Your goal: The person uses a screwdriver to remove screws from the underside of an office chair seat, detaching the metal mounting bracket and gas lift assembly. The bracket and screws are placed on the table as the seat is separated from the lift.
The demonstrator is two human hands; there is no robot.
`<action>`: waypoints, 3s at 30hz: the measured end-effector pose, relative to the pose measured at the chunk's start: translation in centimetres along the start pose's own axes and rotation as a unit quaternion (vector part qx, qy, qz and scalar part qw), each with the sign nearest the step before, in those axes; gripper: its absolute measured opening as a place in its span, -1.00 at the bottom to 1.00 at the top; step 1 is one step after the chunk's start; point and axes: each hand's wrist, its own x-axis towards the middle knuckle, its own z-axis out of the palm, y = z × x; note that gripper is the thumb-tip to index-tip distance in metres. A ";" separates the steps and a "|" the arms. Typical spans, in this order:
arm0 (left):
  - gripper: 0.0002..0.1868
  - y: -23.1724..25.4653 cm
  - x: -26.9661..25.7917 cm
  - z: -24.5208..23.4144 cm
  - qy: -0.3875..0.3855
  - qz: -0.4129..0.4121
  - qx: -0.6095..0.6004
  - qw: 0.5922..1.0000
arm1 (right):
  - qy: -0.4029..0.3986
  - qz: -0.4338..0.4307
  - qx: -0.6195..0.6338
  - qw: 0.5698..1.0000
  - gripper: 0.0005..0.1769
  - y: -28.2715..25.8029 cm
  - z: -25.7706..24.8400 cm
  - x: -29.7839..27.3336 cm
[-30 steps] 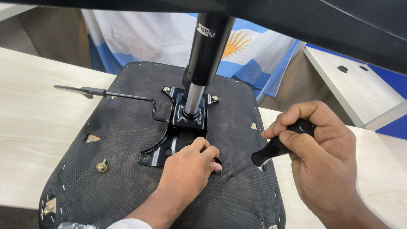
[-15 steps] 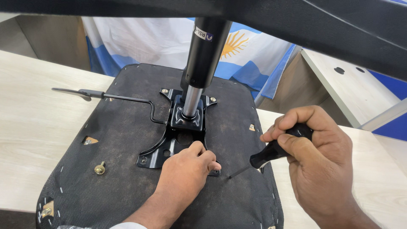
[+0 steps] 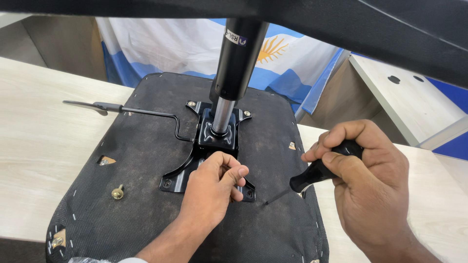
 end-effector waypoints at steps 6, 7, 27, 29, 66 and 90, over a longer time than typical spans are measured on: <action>-0.70 -1.3 0.1 -0.6 -0.045 -0.026 -0.139 0.989 | -0.006 -0.010 0.019 1.000 -0.73 0.2 0.2 0.4; -0.70 -1.3 0.0 -0.7 -0.046 -0.026 -0.143 0.988 | -0.007 -0.011 0.016 1.000 -0.74 0.2 0.2 0.4; -0.70 1.9 -3.6 -5.0 0.089 0.007 -0.057 0.994 | -0.021 -0.022 -0.004 1.000 -0.77 -0.1 0.8 0.4; -0.69 1.8 -4.1 -6.2 0.142 -0.009 -0.020 0.990 | -0.043 -0.043 -0.020 0.998 -0.78 -0.1 1.2 0.3; -0.40 -2.2 -7.0 -13.8 0.190 -0.128 0.470 0.852 | -0.039 -0.012 -0.009 0.999 -0.84 0.2 1.9 2.1; -0.84 -6.1 -5.8 -6.0 0.109 0.185 0.316 0.924 | -0.050 -0.020 -0.063 0.997 -0.69 1.7 3.7 0.3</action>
